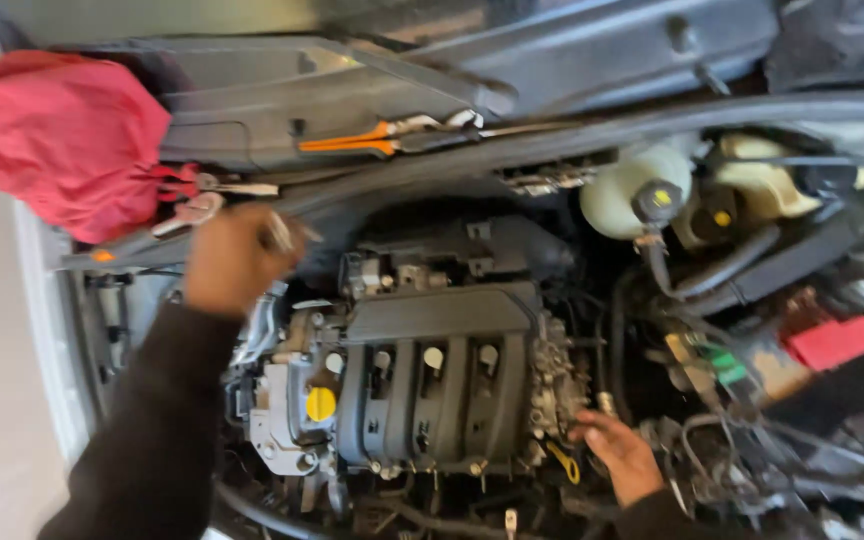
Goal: The person works on a car engine with the hood open, using a wrench to loosen and tighten bolts on the engine cover. They also handle various hoses and wires within the engine bay, occasionally reaching for tools placed on the car's frame.
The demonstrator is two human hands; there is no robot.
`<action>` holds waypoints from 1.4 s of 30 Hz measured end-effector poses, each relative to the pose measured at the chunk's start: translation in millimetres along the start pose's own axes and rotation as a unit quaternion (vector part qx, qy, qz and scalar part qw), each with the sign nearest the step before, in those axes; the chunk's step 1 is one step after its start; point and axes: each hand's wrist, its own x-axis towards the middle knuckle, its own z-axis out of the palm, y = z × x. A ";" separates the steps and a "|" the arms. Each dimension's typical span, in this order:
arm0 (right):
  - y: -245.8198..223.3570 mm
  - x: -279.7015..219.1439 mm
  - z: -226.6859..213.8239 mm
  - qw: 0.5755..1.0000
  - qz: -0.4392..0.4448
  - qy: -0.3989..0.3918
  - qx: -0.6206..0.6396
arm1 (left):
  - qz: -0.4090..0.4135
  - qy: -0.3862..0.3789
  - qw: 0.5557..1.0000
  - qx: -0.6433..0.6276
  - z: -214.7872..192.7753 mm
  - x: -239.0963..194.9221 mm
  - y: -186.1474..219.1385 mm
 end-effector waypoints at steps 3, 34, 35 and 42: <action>-19.5 -8.2 7.4 0.999 -0.016 0.049 -0.018 | 0.030 -0.126 0.916 -0.380 -10.8 -75.3 135.5; -1.6 -2.0 24.4 0.948 -0.072 0.050 0.304 | 0.107 -0.365 0.791 -0.479 126.3 -165.4 327.9; -2.0 -3.9 24.9 0.946 -0.065 0.051 0.314 | 0.113 -0.361 0.810 -0.447 125.1 -166.0 330.7; -8.5 -11.4 19.9 0.946 -0.009 0.066 0.316 | 0.274 -0.345 0.841 -0.315 104.2 -136.4 347.0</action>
